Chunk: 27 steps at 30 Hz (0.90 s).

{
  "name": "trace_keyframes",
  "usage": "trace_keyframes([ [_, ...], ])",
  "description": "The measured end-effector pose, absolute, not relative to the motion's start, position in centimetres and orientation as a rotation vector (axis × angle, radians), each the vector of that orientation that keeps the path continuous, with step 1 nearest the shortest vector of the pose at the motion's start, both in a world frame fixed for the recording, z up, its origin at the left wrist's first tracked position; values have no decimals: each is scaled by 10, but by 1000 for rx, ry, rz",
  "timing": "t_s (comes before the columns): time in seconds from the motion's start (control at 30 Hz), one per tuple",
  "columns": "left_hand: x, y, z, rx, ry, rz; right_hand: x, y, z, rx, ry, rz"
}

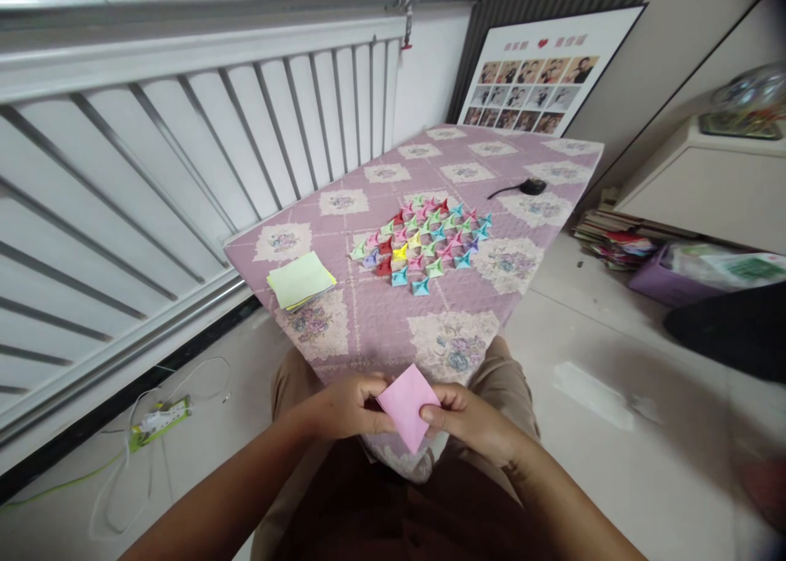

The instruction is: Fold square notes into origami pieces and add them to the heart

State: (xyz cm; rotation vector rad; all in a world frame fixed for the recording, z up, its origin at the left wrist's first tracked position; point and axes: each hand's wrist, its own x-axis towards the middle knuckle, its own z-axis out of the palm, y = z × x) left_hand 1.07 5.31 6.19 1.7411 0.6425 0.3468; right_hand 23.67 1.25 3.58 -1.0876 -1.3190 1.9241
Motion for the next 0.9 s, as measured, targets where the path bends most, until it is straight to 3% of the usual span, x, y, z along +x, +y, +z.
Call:
trace_keyframes([
  [0.23,17,47,48,1710,743,665,232,9,37,-1276,-1390,1634],
  [0.47,51,22,26,978,811,1072,231,1,53,-1382,-1653,1102],
  [0.63,68,2,12,843,838,884,229,-5,54,-1374,-1711,946],
  [0.9,75,-2,21,1003,1098,843,226,-10,43,-1372,-1653,994],
])
